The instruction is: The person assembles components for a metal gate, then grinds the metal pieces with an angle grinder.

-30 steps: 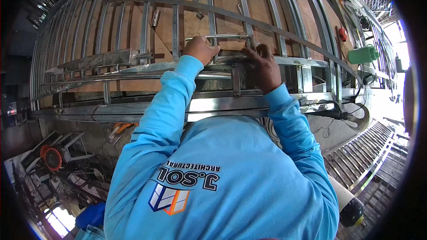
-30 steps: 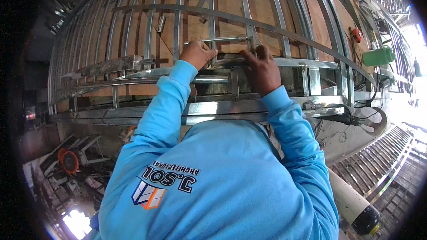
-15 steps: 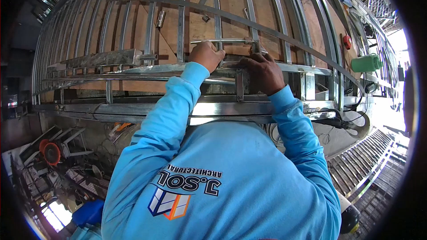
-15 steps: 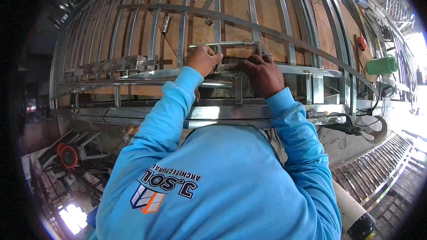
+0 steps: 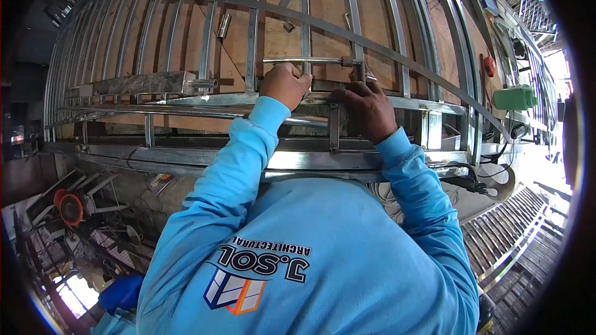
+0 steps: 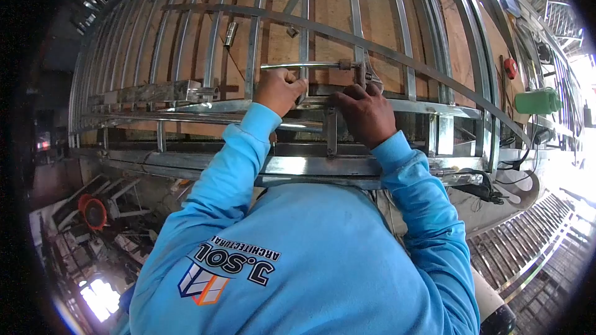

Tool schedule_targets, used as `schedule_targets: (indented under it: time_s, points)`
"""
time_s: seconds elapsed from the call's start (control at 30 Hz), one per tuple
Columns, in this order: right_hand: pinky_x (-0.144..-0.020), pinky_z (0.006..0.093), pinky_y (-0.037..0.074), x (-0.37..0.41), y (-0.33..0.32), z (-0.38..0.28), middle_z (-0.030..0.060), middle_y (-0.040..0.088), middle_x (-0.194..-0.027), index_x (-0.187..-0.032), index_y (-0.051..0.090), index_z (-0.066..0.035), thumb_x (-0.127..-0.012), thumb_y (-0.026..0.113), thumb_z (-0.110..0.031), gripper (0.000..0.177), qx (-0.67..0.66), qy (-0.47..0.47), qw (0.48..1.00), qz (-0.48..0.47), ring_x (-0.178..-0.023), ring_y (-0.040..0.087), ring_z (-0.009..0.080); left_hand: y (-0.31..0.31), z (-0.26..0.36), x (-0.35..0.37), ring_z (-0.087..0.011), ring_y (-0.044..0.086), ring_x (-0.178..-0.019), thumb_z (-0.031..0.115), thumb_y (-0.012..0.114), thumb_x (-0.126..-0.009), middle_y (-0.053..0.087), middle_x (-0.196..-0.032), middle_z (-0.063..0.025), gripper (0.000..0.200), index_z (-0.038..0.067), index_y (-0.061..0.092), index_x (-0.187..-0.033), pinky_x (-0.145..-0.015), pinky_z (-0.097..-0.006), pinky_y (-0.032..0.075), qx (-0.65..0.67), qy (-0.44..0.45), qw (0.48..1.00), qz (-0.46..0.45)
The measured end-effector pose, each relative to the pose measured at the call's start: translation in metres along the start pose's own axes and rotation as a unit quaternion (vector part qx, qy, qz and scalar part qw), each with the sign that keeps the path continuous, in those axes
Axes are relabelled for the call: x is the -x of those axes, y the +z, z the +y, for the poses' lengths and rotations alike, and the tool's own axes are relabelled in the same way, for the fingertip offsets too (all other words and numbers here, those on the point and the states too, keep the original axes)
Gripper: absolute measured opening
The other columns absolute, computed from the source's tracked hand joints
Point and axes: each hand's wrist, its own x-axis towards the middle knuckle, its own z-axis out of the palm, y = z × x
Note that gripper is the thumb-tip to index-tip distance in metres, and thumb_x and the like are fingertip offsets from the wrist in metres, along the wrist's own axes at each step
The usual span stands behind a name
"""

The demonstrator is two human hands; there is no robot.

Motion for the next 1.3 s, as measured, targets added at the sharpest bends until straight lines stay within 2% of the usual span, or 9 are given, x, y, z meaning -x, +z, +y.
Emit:
schedule_targets:
  time_s: [0.1,0.3,0.4,0.7,0.8,1.0,1.1,1.2,1.3]
  points:
    - [-0.077,0.0464,0.056,0.000,0.001,0.000,0.0030,0.065,-0.107,-0.108,0.069,-0.025,-0.086,0.064,-0.016,0.025,-0.005,-0.013,1.000,0.011,-0.098,0.061,0.0338,-0.006,0.007,0.001,-0.0345,0.072,-0.079,0.034,0.074,-0.084,0.072,-0.082,-0.0197,0.035,0.000,0.069,-0.086,-0.075,-0.0426,0.056,0.006,-0.048,0.999,-0.025]
    - [-0.080,0.0437,0.054,0.000,0.003,0.006,0.0043,0.066,-0.104,-0.110,0.070,-0.023,-0.086,0.067,-0.016,0.026,-0.040,-0.037,0.998,0.043,-0.096,0.062,0.0324,-0.026,0.024,0.006,-0.0285,0.072,-0.068,0.034,0.073,-0.086,0.072,-0.075,-0.0161,0.035,-0.001,0.068,-0.088,-0.069,-0.0389,0.056,0.081,-0.109,0.984,-0.114]
    - [-0.081,0.0430,0.054,0.000,0.003,0.005,0.0042,0.067,-0.104,-0.110,0.070,-0.023,-0.085,0.068,-0.015,0.026,-0.055,-0.025,0.997,0.044,-0.096,0.061,0.0318,-0.018,0.015,0.002,-0.0272,0.071,-0.063,0.034,0.073,-0.086,0.072,-0.073,-0.0155,0.035,-0.001,0.068,-0.089,-0.068,-0.0379,0.056,0.057,-0.089,0.990,-0.098]
    - [-0.082,0.0434,0.053,-0.003,0.006,0.010,0.0030,0.067,-0.107,-0.110,0.071,-0.022,-0.085,0.069,-0.013,0.027,-0.063,-0.034,0.997,0.035,-0.098,0.061,0.0326,-0.003,0.001,-0.002,-0.0362,0.071,-0.081,0.034,0.073,-0.086,0.072,-0.084,-0.0209,0.035,0.000,0.068,-0.087,-0.077,-0.0434,0.056,0.020,-0.057,0.997,-0.052]
    - [-0.082,0.0440,0.053,-0.004,0.005,0.012,0.0029,0.067,-0.108,-0.110,0.071,-0.021,-0.083,0.068,-0.011,0.028,-0.077,-0.047,0.995,0.035,-0.100,0.060,0.0336,-0.003,-0.002,-0.004,-0.0347,0.071,-0.078,0.034,0.073,-0.086,0.073,-0.082,-0.0188,0.034,0.000,0.068,-0.087,-0.075,-0.0424,0.056,0.040,-0.059,0.996,-0.057]
    - [-0.082,0.0442,0.053,-0.004,0.006,0.014,0.0023,0.067,-0.108,-0.110,0.071,-0.021,-0.082,0.069,-0.009,0.030,-0.064,-0.048,0.996,0.033,-0.100,0.061,0.0342,-0.020,0.021,0.003,-0.0241,0.071,-0.061,0.027,0.074,-0.088,0.072,-0.074,-0.0152,0.029,-0.002,0.068,-0.086,-0.067,-0.0370,0.056,0.100,-0.102,0.985,-0.101]
    - [-0.082,0.0440,0.053,-0.003,0.005,0.013,0.0024,0.068,-0.107,-0.110,0.071,-0.021,-0.082,0.068,-0.010,0.031,-0.065,-0.047,0.996,0.032,-0.098,0.061,0.0335,-0.021,0.022,0.005,-0.0204,0.068,-0.055,0.026,0.074,-0.089,0.070,-0.071,-0.0138,0.028,-0.001,0.068,-0.086,-0.058,-0.0348,0.055,0.104,-0.091,0.986,-0.094]
    - [-0.082,0.0439,0.053,-0.001,0.006,0.013,0.0029,0.068,-0.107,-0.111,0.071,-0.022,-0.082,0.068,-0.010,0.032,-0.065,-0.042,0.996,0.034,-0.097,0.061,0.0324,-0.022,0.021,0.003,-0.0188,0.067,-0.054,0.028,0.075,-0.089,0.069,-0.068,-0.0120,0.031,-0.001,0.067,-0.086,-0.049,-0.0332,0.052,0.128,-0.122,0.978,-0.108]
    - [-0.081,0.0438,0.053,0.001,0.008,0.014,0.0032,0.068,-0.107,-0.112,0.071,-0.022,-0.082,0.069,-0.010,0.033,-0.074,-0.038,0.996,0.042,-0.096,0.061,0.0315,-0.022,0.017,-0.002,-0.0117,0.060,-0.050,0.029,0.077,-0.088,0.065,-0.066,-0.0076,0.032,0.000,0.065,-0.087,-0.042,-0.0273,0.045,0.134,-0.124,0.975,-0.130]
